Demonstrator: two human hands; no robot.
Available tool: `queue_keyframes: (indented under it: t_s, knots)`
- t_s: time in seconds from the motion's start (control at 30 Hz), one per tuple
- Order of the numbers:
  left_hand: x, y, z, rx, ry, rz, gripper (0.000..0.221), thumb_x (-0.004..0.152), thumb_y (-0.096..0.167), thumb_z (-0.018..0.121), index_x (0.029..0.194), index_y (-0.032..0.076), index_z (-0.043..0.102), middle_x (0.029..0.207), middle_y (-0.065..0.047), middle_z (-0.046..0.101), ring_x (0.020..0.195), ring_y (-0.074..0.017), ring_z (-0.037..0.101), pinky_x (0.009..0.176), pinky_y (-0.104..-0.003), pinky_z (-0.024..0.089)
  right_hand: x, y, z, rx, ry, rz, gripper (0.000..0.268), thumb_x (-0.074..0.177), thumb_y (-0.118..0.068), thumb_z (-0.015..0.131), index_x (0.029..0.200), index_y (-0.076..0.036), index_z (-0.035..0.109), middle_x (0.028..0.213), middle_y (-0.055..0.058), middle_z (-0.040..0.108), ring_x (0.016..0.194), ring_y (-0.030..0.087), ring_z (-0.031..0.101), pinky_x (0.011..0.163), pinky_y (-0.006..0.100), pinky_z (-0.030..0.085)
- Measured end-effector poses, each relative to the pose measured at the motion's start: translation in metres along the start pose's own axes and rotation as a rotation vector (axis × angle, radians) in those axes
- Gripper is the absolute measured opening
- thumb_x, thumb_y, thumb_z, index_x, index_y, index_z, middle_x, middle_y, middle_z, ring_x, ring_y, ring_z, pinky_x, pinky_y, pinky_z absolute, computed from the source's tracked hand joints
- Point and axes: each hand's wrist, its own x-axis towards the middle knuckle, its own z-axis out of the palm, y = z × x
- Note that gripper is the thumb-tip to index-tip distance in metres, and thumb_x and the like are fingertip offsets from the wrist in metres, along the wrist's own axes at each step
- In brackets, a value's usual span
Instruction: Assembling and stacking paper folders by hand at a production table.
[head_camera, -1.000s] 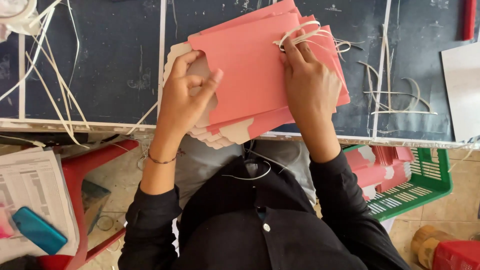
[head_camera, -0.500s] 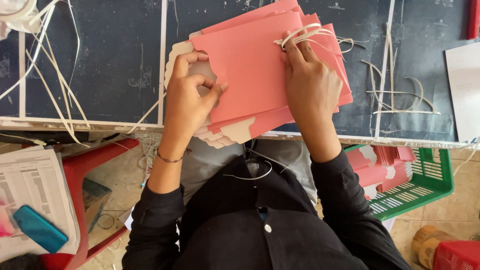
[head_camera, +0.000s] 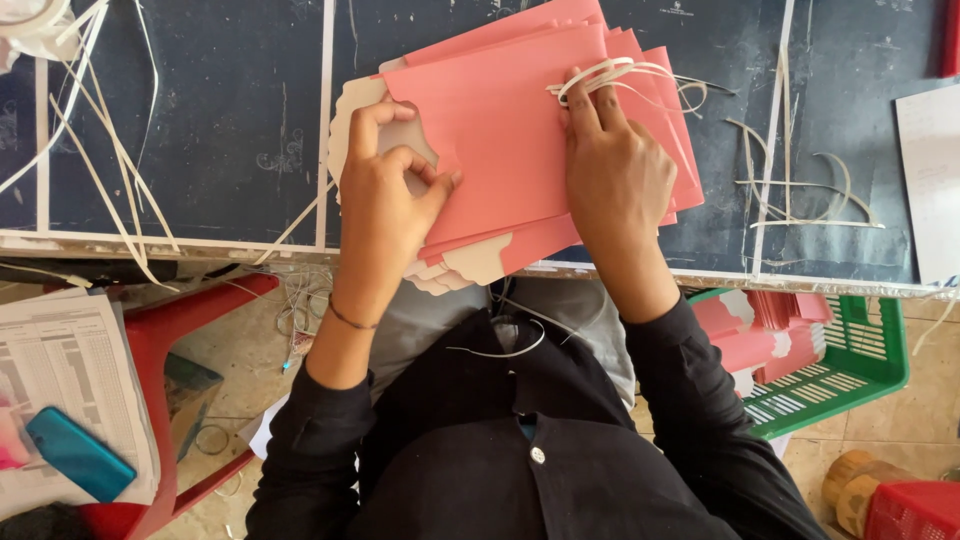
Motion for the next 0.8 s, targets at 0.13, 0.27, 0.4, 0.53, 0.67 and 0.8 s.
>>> queue_keyframes:
  t_s: [0.13,0.27,0.4,0.53,0.67,0.8]
  knots:
    - [0.002,0.031,0.001,0.495,0.041,0.045,0.060,0.085,0.023,0.105,0.116,0.004,0.057,0.158,-0.021,0.045,0.156,-0.0414,0.038,0.127,-0.067,0.036,-0.005,0.003,0.012,-0.006,-0.066,0.007,0.035,0.117,-0.044,0.059,0.146,-0.026,0.069,0.141,-0.006,0.075,0.061,0.028,0.068,0.035,0.044,0.044]
    - [0.022,0.019,0.036,0.394,-0.248,0.278,0.077,0.086,-0.023,0.054,0.159,0.001,0.053,0.165,-0.018,0.050,0.153,-0.0360,0.047,0.126,-0.062,0.036,-0.004,0.001,0.012,-0.031,-0.053,0.020,0.034,0.116,-0.044,0.058,0.143,-0.026,0.068,0.137,-0.008,0.076,0.056,0.027,0.067,0.033,0.044,0.042]
    - [0.063,0.001,0.070,0.582,-0.227,0.594,0.047,0.107,0.012,0.054,0.154,0.011,0.064,0.164,0.000,0.054,0.141,-0.0269,0.047,0.110,-0.051,0.041,-0.004,0.001,0.014,-0.009,-0.075,0.003,0.037,0.116,-0.043,0.058,0.147,-0.025,0.067,0.141,-0.004,0.074,0.061,0.027,0.068,0.034,0.044,0.043]
    - [0.105,-0.005,0.100,0.789,-0.011,0.740,0.050,0.091,0.019,0.072,0.140,0.029,0.073,0.149,0.013,0.052,0.114,-0.0234,0.050,0.073,-0.037,0.044,-0.006,0.002,0.019,0.030,-0.035,0.013,0.034,0.117,-0.042,0.058,0.145,-0.025,0.068,0.137,-0.007,0.075,0.059,0.027,0.065,0.033,0.044,0.039]
    - [0.137,-0.005,0.129,0.823,-0.039,0.753,0.050,0.090,0.021,0.075,0.139,0.030,0.069,0.128,0.008,0.058,0.116,-0.0266,0.051,0.073,-0.039,0.048,-0.002,0.001,0.009,0.021,-0.020,-0.009,0.029,0.116,-0.039,0.059,0.137,-0.023,0.070,0.124,-0.005,0.076,0.053,0.025,0.061,0.030,0.043,0.038]
    - [0.181,-0.029,0.146,0.673,0.049,0.816,0.010,0.098,0.021,0.071,0.103,0.020,0.079,0.124,0.004,0.063,0.106,-0.0277,0.057,0.065,-0.043,0.048,-0.005,0.001,0.012,0.014,-0.061,-0.006,0.036,0.117,-0.040,0.056,0.149,-0.026,0.066,0.148,-0.003,0.070,0.055,0.027,0.064,0.032,0.043,0.039]
